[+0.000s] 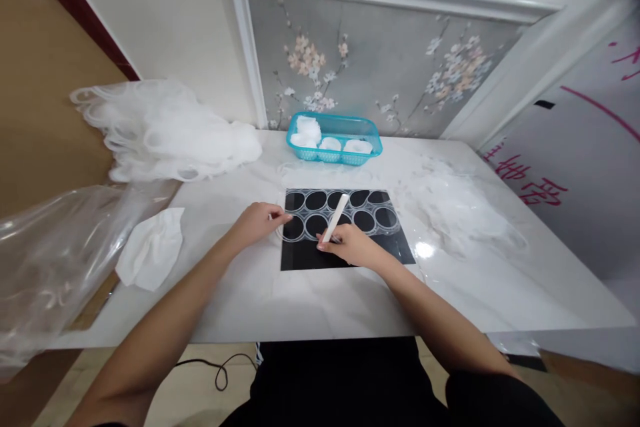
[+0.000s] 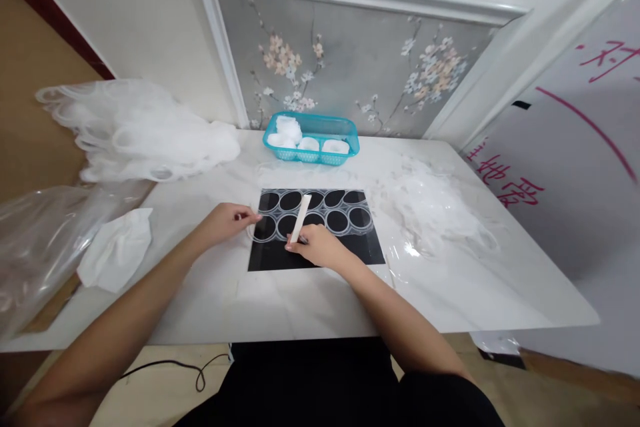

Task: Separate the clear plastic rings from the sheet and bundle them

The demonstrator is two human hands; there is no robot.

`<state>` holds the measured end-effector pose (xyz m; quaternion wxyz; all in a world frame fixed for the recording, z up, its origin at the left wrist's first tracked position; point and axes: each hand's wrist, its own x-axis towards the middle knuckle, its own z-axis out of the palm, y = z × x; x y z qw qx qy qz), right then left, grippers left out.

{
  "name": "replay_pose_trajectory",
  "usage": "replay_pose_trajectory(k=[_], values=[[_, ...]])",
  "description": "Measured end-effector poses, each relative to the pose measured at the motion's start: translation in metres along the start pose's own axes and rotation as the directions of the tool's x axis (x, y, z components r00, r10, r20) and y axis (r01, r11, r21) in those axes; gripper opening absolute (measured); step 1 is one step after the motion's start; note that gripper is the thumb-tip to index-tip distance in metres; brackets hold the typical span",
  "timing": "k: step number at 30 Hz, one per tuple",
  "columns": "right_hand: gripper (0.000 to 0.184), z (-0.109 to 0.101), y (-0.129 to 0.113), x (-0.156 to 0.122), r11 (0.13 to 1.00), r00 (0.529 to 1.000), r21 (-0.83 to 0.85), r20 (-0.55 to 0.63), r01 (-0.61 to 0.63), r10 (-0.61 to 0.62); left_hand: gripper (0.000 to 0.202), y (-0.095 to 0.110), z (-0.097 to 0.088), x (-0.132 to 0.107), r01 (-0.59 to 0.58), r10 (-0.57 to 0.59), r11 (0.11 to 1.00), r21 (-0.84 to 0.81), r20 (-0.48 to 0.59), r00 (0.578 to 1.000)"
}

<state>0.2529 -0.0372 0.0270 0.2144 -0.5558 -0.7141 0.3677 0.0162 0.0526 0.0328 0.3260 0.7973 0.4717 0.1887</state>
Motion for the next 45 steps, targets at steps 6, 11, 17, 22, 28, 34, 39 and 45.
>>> replay_pose_trajectory(k=[6, 11, 17, 22, 28, 34, 39, 45], values=[[0.014, 0.002, 0.0, 0.0, 0.999, 0.999, -0.035, -0.03, -0.034, 0.033, 0.034, -0.022, -0.022, 0.006, 0.274, -0.295, 0.855, -0.439, 0.022, 0.955], [0.014, 0.003, -0.001, -0.001, 0.998, 0.998, -0.042, -0.038, -0.053, 0.051, 0.03, -0.024, -0.027, 0.008, 0.302, -0.392, 0.746, -0.594, -0.025, 0.92], [0.014, 0.004, 0.0, -0.001, 0.998, 0.998, -0.049, -0.054, -0.041, 0.038, 0.02, -0.032, -0.033, 0.015, 0.156, -0.484, 0.596, -0.788, -0.197, 0.853], [0.016, 0.005, 0.001, -0.003, 0.987, 0.995, 0.153, -0.08, -0.043, 0.056, 0.025, -0.011, -0.035, 0.006, 0.064, -0.435, 0.436, -0.898, -0.149, 0.888], [0.025, 0.004, 0.005, 0.006, 0.901, 0.961, 0.426, -0.272, 0.076, 0.048, 0.031, 0.022, -0.01, -0.019, 0.064, -0.112, 0.19, -0.98, 0.043, 0.993], [0.023, 0.017, 0.011, 0.012, 0.921, 0.967, 0.388, -0.245, 0.028, 0.074, 0.037, 0.026, 0.018, -0.031, -0.268, 0.339, 0.903, -0.336, 0.172, 0.925], [0.014, 0.02, 0.01, 0.011, 0.952, 0.965, 0.307, -0.25, 0.004, 0.076, 0.026, 0.026, 0.037, -0.037, -0.624, 0.568, 0.718, 0.306, 0.26, 0.781], [0.013, 0.022, 0.013, 0.011, 0.958, 0.961, 0.285, -0.268, 0.012, 0.068, 0.027, 0.023, 0.041, -0.037, -0.682, 0.638, 0.562, 0.468, 0.28, 0.718]])
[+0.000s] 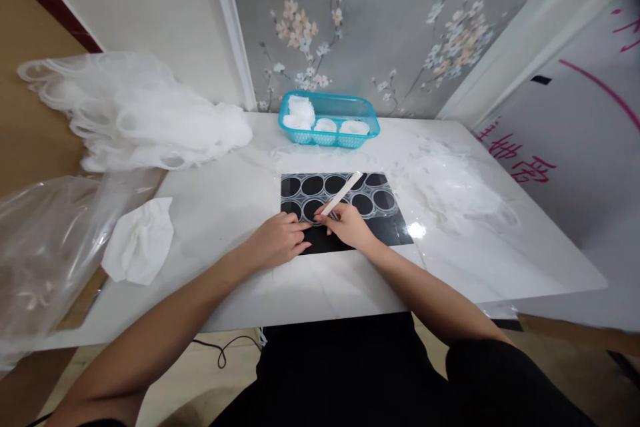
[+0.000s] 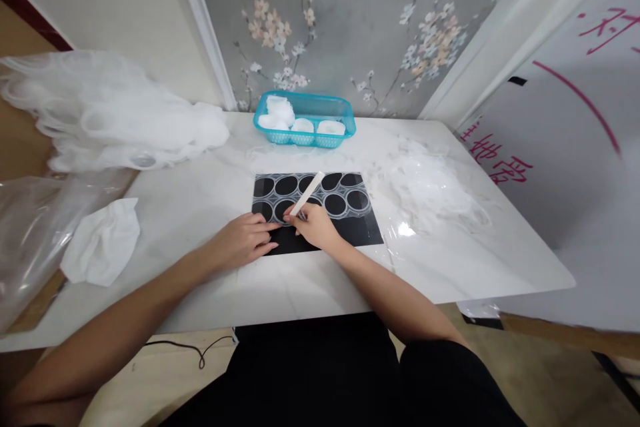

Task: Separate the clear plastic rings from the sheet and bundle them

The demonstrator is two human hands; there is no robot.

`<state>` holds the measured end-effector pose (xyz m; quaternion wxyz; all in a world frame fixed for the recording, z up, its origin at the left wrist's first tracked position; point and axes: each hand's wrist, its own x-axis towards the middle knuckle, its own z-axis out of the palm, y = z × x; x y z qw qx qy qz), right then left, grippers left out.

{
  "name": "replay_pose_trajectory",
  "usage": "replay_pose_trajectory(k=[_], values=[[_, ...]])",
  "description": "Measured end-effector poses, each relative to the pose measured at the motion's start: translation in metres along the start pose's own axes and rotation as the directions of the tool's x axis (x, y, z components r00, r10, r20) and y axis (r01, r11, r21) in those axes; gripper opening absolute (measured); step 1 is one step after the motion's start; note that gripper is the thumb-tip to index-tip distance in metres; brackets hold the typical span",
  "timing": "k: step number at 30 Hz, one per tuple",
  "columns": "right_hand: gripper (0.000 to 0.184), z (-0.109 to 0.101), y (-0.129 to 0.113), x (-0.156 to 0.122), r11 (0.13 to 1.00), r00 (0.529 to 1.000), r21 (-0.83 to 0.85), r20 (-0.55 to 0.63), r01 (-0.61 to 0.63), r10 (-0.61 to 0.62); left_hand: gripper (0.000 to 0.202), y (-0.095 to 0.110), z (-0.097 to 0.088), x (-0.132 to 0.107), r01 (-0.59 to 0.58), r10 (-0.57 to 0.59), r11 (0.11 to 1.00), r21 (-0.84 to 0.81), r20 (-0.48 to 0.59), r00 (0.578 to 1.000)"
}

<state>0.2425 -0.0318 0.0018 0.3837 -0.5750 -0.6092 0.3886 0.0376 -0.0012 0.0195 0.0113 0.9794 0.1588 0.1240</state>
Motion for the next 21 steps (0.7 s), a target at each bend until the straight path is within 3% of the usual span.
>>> replay_pose_trajectory(k=[7, 14, 17, 21], values=[[0.012, 0.001, -0.004, -0.004, 0.987, 0.999, -0.153, -0.015, 0.045, -0.047, 0.027, -0.002, 0.007, -0.001, -0.003, 0.003, 0.999, 0.038, 0.001, 1.0], [0.014, 0.001, -0.008, -0.01, 0.928, 0.988, -0.346, -0.016, 0.137, -0.151, 0.027, -0.003, 0.006, 0.003, 0.037, -0.036, 0.997, -0.074, 0.013, 0.999], [0.017, 0.004, -0.003, -0.016, 0.863, 0.976, -0.466, 0.01, 0.196, -0.216, 0.033, -0.007, 0.004, 0.004, 0.078, -0.071, 0.985, -0.154, 0.047, 0.996], [0.024, 0.006, 0.004, -0.016, 0.701, 0.957, -0.657, 0.13, 0.279, -0.259, 0.035, -0.012, 0.004, 0.005, 0.103, -0.085, 0.974, -0.202, 0.099, 0.991]])
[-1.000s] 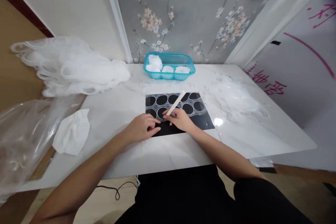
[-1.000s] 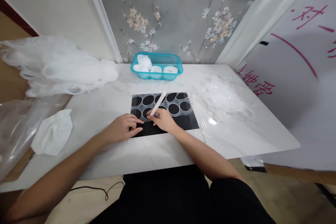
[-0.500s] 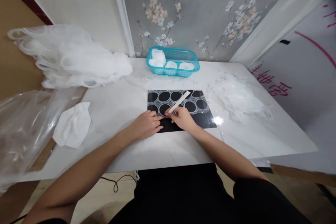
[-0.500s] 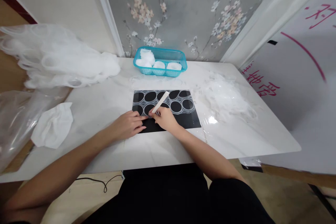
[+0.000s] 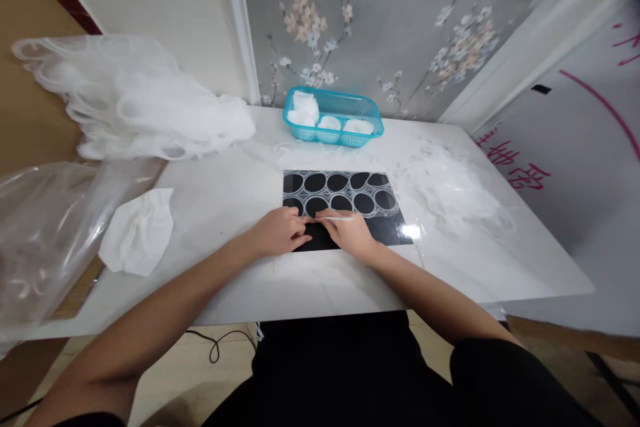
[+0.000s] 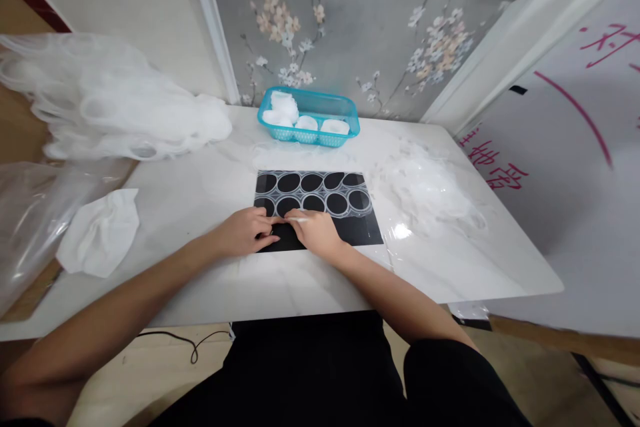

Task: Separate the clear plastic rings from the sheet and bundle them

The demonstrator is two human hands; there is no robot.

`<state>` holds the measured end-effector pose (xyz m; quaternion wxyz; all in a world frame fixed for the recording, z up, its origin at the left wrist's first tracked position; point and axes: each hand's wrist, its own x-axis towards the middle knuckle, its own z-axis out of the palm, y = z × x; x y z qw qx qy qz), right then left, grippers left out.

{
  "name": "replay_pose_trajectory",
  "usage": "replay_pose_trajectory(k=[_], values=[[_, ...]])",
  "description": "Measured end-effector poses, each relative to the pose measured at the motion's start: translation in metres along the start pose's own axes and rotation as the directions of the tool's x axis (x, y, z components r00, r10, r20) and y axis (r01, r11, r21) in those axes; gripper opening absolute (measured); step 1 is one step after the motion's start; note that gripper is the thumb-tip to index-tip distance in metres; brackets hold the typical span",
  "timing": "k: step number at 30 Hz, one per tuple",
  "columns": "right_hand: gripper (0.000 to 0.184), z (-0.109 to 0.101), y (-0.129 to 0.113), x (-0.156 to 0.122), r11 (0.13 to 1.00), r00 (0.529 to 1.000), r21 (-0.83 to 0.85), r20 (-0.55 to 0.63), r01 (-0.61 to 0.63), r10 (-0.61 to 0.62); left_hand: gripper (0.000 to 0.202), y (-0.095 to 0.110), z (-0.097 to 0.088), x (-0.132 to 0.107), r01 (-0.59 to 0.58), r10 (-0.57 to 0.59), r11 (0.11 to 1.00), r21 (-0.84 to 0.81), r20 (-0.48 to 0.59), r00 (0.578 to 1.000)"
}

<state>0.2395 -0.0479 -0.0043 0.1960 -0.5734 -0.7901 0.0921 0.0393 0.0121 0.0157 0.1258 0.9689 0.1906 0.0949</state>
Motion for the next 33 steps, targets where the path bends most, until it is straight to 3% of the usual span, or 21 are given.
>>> replay_pose_trajectory(k=[2, 4, 6, 7, 8, 9, 10, 11, 14, 15, 16, 20, 25, 33], values=[[0.021, -0.007, 0.008, 0.016, 0.999, 1.0, -0.046, -0.011, 0.008, -0.008, 0.037, -0.002, -0.001, 0.0, 0.002, -0.002, 1.0, -0.027, 0.016, 1.0], [0.015, -0.027, 0.022, 0.045, 0.996, 0.985, -0.019, -0.154, -0.087, 0.083, 0.038, -0.002, -0.003, 0.0, 0.013, -0.011, 0.998, -0.068, 0.029, 1.0], [0.019, -0.058, 0.039, 0.077, 0.959, 0.854, 0.069, -0.441, -0.275, 0.276, 0.038, -0.003, -0.004, -0.002, 0.037, -0.034, 0.994, -0.101, 0.035, 0.999], [0.028, -0.074, 0.047, 0.089, 0.947, 0.798, 0.089, -0.518, -0.308, 0.308, 0.038, -0.003, -0.005, -0.003, 0.048, -0.045, 0.993, -0.112, 0.034, 0.998], [0.033, -0.088, 0.053, 0.096, 0.93, 0.711, 0.132, -0.612, -0.342, 0.348, 0.037, -0.003, -0.006, -0.004, 0.052, -0.049, 0.992, -0.116, 0.033, 0.998], [0.036, -0.099, 0.058, 0.098, 0.923, 0.657, 0.154, -0.661, -0.354, 0.363, 0.036, -0.003, -0.006, -0.005, 0.052, -0.049, 0.992, -0.113, 0.025, 0.998], [0.036, -0.105, 0.061, 0.094, 0.92, 0.632, 0.176, -0.681, -0.349, 0.37, 0.036, -0.002, -0.006, -0.006, 0.045, -0.045, 0.993, -0.107, 0.009, 0.999], [0.034, -0.106, 0.062, 0.085, 0.924, 0.648, 0.193, -0.665, -0.33, 0.37, 0.034, -0.001, -0.005, -0.006, 0.033, -0.034, 0.995, -0.097, -0.015, 0.999], [0.021, -0.083, 0.055, 0.039, 0.949, 0.868, 0.244, -0.405, -0.201, 0.288, 0.031, 0.006, -0.004, -0.001, -0.023, 0.017, 0.999, -0.047, -0.114, 0.993], [0.019, -0.071, 0.052, 0.023, 0.949, 0.924, 0.275, -0.301, -0.154, 0.237, 0.031, 0.01, -0.003, 0.002, -0.043, 0.039, 0.999, -0.021, -0.133, 0.99], [0.018, -0.06, 0.049, 0.009, 0.936, 0.949, 0.319, -0.218, -0.149, 0.226, 0.031, 0.014, -0.002, 0.006, -0.064, 0.066, 0.998, 0.013, -0.138, 0.988], [0.02, -0.032, 0.043, -0.016, 0.871, 0.96, 0.439, -0.058, -0.223, 0.275, 0.029, 0.027, 0.004, 0.025, -0.128, 0.148, 0.97, 0.208, -0.084, 0.985], [0.02, -0.03, 0.044, -0.012, 0.855, 0.96, 0.475, -0.07, -0.207, 0.271, 0.026, 0.029, 0.013, 0.037, -0.15, 0.178, 0.936, 0.318, -0.063, 0.982], [0.018, -0.027, 0.044, -0.013, 0.83, 0.962, 0.515, -0.036, -0.216, 0.272, 0.027, 0.028, 0.018, 0.036, -0.161, 0.193, 0.925, 0.343, -0.06, 0.979]])
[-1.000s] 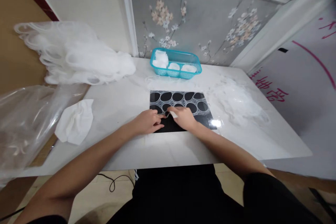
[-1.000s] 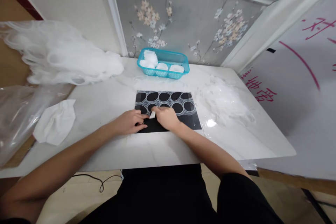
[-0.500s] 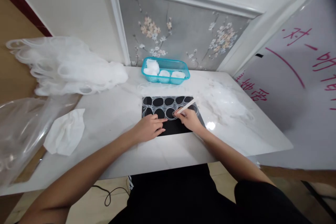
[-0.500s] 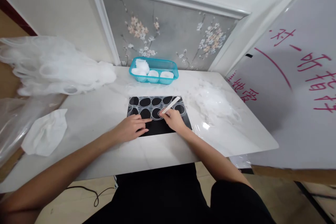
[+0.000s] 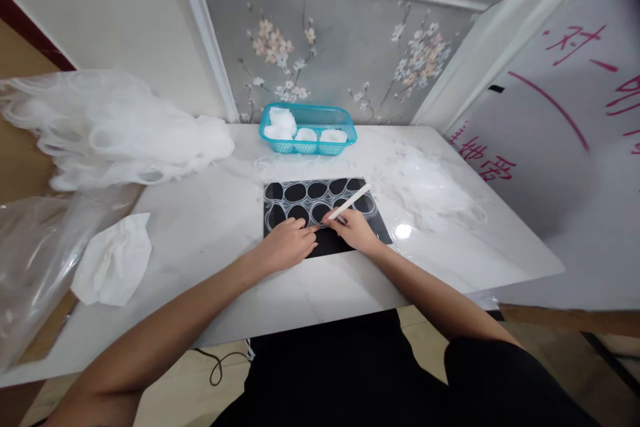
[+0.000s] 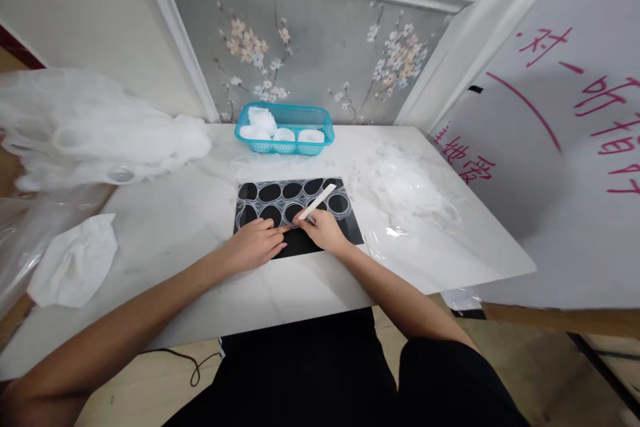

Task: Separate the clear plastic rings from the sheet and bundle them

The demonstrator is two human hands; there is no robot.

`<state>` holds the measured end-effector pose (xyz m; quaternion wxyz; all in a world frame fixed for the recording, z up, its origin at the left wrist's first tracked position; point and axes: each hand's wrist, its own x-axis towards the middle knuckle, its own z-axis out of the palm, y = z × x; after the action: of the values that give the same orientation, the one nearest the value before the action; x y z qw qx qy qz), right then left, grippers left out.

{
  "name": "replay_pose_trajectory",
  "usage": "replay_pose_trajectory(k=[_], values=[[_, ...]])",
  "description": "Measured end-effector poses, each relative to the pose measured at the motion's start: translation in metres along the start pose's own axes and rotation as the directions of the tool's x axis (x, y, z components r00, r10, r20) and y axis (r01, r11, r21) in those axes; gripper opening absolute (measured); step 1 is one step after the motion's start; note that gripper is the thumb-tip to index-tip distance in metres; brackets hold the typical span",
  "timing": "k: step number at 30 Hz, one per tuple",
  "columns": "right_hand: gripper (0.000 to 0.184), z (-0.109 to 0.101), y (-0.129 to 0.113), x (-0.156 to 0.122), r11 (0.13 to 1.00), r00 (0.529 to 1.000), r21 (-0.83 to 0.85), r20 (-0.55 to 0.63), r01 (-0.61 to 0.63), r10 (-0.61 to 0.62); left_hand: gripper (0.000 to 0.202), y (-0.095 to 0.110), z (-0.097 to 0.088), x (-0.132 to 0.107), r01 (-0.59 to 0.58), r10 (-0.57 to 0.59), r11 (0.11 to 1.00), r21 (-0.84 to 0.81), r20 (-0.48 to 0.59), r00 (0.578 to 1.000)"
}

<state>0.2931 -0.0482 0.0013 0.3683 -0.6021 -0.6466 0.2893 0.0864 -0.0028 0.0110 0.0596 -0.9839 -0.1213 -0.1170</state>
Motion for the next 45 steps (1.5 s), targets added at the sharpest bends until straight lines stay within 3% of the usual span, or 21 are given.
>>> replay_pose_trajectory(k=[6, 10, 15, 18, 22, 24, 26, 28, 30, 31, 32, 35, 38, 41, 45], values=[[0.018, -0.001, -0.005, 0.0, 0.999, 1.0, -0.037, 0.009, -0.017, 0.017, 0.024, 0.0, 0.001, -0.001, 0.01, -0.01, 0.999, -0.033, -0.002, 1.0], [0.017, 0.003, -0.003, -0.004, 0.989, 0.999, -0.144, -0.006, 0.043, -0.044, 0.024, -0.001, -0.001, 0.001, 0.028, -0.026, 0.997, -0.073, 0.032, 0.999], [0.025, 0.01, 0.004, -0.015, 0.894, 0.984, -0.411, 0.063, 0.178, -0.167, 0.027, -0.003, -0.004, 0.002, 0.083, -0.067, 0.98, -0.183, 0.091, 0.994], [0.024, 0.013, 0.004, -0.018, 0.855, 0.977, -0.473, 0.102, 0.211, -0.185, 0.028, -0.006, -0.003, 0.002, 0.143, -0.114, 0.96, -0.243, 0.128, 0.985], [0.025, 0.005, -0.003, 0.007, 0.799, 0.959, -0.531, 0.188, 0.281, -0.212, 0.029, -0.01, -0.001, 0.002, 0.187, -0.143, 0.932, -0.311, 0.16, 0.977], [0.023, -0.01, -0.006, 0.034, 0.802, 0.98, -0.565, 0.07, 0.192, -0.185, 0.03, -0.011, -0.002, 0.001, 0.195, -0.148, 0.919, -0.343, 0.16, 0.976], [0.022, -0.03, -0.009, 0.063, 0.847, 0.967, -0.531, -0.219, -0.003, -0.133, 0.032, -0.012, -0.003, 0.001, 0.206, -0.157, 0.903, -0.378, 0.156, 0.975], [0.026, -0.051, -0.012, 0.082, 0.914, 0.846, -0.394, -0.518, -0.099, -0.131, 0.032, -0.012, -0.004, 0.0, 0.215, -0.167, 0.888, -0.406, 0.152, 0.974], [0.03, -0.066, -0.015, 0.084, 0.967, 0.713, -0.245, -0.69, -0.073, -0.121, 0.031, -0.013, -0.004, -0.001, 0.222, -0.172, 0.886, -0.406, 0.156, 0.973], [0.031, -0.069, -0.017, 0.078, 0.984, 0.684, -0.176, -0.722, -0.042, -0.1, 0.031, -0.014, -0.005, -0.002, 0.226, -0.173, 0.885, -0.407, 0.163, 0.971], [0.032, -0.07, -0.019, 0.069, 0.995, 0.69, -0.102, -0.721, -0.015, -0.064, 0.031, -0.016, -0.006, -0.002, 0.232, -0.176, 0.88, -0.415, 0.168, 0.97], [0.031, -0.062, -0.025, 0.034, 0.974, 0.82, 0.226, -0.561, 0.019, 0.114, 0.033, -0.019, -0.02, -0.001, 0.255, -0.215, 0.821, -0.51, 0.137, 0.967], [0.028, -0.056, -0.035, 0.006, 0.803, 0.937, 0.595, -0.26, -0.035, 0.234, 0.032, -0.019, -0.05, 0.007, 0.228, -0.255, 0.75, -0.62, 0.047, 0.966], [0.027, -0.059, -0.049, -0.006, 0.61, 0.971, 0.781, -0.016, -0.135, 0.237, 0.026, -0.013, -0.089, 0.025, 0.149, -0.252, 0.737, -0.659, -0.064, 0.966], [0.022, -0.068, -0.068, -0.01, 0.401, 0.97, 0.893, 0.134, -0.207, 0.201, 0.02, -0.003, -0.121, 0.053, 0.036, -0.249, 0.716, -0.697, -0.208, 0.946]])
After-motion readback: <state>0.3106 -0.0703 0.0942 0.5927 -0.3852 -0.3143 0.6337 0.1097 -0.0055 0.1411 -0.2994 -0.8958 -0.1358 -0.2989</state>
